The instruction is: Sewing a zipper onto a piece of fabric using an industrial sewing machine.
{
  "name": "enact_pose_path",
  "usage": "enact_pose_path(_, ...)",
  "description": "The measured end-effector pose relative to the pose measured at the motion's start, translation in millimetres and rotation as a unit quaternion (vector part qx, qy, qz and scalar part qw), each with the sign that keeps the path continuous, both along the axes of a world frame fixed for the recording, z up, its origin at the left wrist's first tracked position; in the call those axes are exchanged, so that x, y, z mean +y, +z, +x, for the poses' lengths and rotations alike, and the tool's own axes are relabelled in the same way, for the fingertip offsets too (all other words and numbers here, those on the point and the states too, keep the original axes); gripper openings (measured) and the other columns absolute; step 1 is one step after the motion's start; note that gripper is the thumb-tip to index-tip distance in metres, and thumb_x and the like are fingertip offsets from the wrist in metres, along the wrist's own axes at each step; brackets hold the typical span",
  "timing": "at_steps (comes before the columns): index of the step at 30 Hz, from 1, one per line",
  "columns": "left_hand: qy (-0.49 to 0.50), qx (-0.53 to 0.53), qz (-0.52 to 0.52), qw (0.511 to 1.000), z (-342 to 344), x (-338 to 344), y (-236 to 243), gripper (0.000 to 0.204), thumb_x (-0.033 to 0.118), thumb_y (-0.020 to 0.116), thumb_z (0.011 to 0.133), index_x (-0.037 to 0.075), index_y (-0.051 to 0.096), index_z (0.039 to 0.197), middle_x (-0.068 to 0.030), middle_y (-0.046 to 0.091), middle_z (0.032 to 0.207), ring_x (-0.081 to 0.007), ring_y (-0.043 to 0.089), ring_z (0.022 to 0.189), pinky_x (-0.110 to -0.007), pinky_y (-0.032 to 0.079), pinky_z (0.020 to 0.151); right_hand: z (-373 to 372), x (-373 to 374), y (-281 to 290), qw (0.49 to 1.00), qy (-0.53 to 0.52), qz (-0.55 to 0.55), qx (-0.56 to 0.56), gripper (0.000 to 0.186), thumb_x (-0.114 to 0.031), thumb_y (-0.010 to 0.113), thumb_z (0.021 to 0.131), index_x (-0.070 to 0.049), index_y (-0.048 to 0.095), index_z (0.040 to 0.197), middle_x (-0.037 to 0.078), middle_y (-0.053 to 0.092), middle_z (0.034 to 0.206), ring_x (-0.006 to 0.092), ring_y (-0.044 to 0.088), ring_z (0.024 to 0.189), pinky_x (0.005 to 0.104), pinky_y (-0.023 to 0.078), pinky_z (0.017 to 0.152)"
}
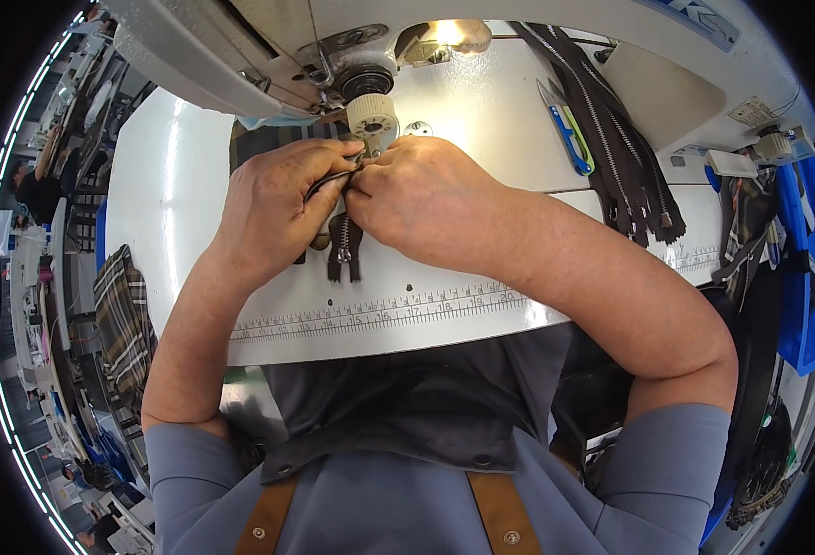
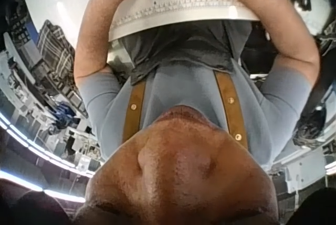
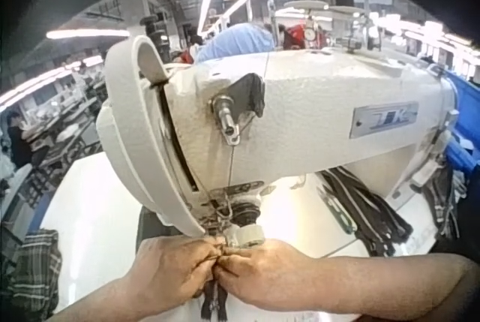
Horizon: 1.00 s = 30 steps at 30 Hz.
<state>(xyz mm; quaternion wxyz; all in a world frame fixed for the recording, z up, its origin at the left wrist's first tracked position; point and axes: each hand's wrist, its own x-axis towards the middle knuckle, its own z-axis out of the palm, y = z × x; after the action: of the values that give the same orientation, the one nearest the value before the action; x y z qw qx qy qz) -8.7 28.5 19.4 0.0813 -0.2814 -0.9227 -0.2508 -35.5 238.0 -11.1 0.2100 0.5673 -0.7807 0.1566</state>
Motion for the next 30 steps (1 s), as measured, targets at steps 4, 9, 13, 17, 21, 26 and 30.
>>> enact_pose_path(4, 0.016, 0.007, 0.007, 1.0, 1, 1, -2, 0.017, 0.0, 0.069, 0.083, -0.002, 0.071, 0.1, -0.0129, 0.074, 0.107, -0.0312, 0.071, 0.098, -0.038, 0.056, 0.088, 2, -1, -1, 1.0, -0.011, -0.02, 0.001, 0.007, -0.013, 0.066, 0.074, -0.006, 0.066, 0.077, 0.006, 0.066, 0.081, 0.0214, 0.069, 0.079, 0.0342, 0.056, 0.076)
enact_pose_path(9, 0.018, 0.116, -0.002, 0.993, 15, -3, -10, 0.015, 0.008, 0.072, 0.079, 0.006, 0.073, 0.093, -0.0027, 0.072, 0.098, -0.0247, 0.067, 0.092, -0.038, 0.05, 0.081, 12, 3, -3, 0.998, 0.002, -0.051, 0.032, 0.009, -0.013, 0.066, 0.073, -0.005, 0.066, 0.076, 0.007, 0.066, 0.081, 0.0212, 0.068, 0.077, 0.0329, 0.055, 0.074)
enact_pose_path(13, 0.003, 0.148, -0.033, 0.988, 19, 1, -3, 0.021, 0.0, 0.073, 0.074, 0.005, 0.075, 0.094, -0.0041, 0.073, 0.095, -0.0228, 0.069, 0.088, -0.035, 0.052, 0.077, 29, 6, 2, 0.999, 0.019, -0.027, 0.033, 0.013, -0.011, 0.069, 0.073, -0.001, 0.067, 0.081, 0.01, 0.067, 0.087, 0.0214, 0.069, 0.083, 0.033, 0.055, 0.071)
enact_pose_path(17, -0.035, 0.145, -0.123, 0.981, 15, 7, 5, 0.021, 0.001, 0.072, 0.072, 0.005, 0.075, 0.092, -0.0029, 0.071, 0.089, -0.0226, 0.067, 0.082, -0.035, 0.052, 0.072, 32, 8, 3, 0.999, 0.029, 0.012, 0.014, 0.013, -0.006, 0.071, 0.077, 0.002, 0.069, 0.086, 0.014, 0.072, 0.093, 0.0227, 0.073, 0.087, 0.0327, 0.058, 0.07)
enact_pose_path(21, -0.049, 0.12, -0.12, 0.984, 13, 7, 5, 0.02, -0.001, 0.071, 0.072, 0.004, 0.074, 0.092, -0.0044, 0.069, 0.089, -0.0241, 0.067, 0.08, -0.037, 0.054, 0.07, 32, 9, 3, 0.999, 0.033, 0.008, 0.009, 0.014, -0.006, 0.071, 0.076, 0.004, 0.069, 0.086, 0.015, 0.071, 0.092, 0.0235, 0.073, 0.087, 0.0326, 0.058, 0.068)
enact_pose_path(26, -0.042, 0.099, -0.111, 0.988, 16, 9, 4, 0.022, -0.002, 0.072, 0.072, 0.002, 0.073, 0.093, -0.0065, 0.069, 0.092, -0.0252, 0.067, 0.081, -0.037, 0.056, 0.071, 28, 3, -6, 0.997, 0.03, -0.046, 0.06, 0.01, -0.014, 0.068, 0.066, -0.005, 0.063, 0.07, 0.003, 0.057, 0.066, 0.0173, 0.062, 0.065, 0.0312, 0.048, 0.055)
enact_pose_path(30, -0.059, 0.154, -0.08, 0.983, 13, 8, 1, 0.023, -0.004, 0.072, 0.075, 0.0, 0.073, 0.097, -0.0093, 0.072, 0.102, -0.0264, 0.071, 0.091, -0.035, 0.059, 0.076, 31, 8, 2, 0.999, 0.035, 0.011, 0.004, 0.013, -0.006, 0.071, 0.076, 0.003, 0.069, 0.086, 0.014, 0.071, 0.091, 0.0212, 0.072, 0.083, 0.0315, 0.058, 0.066)
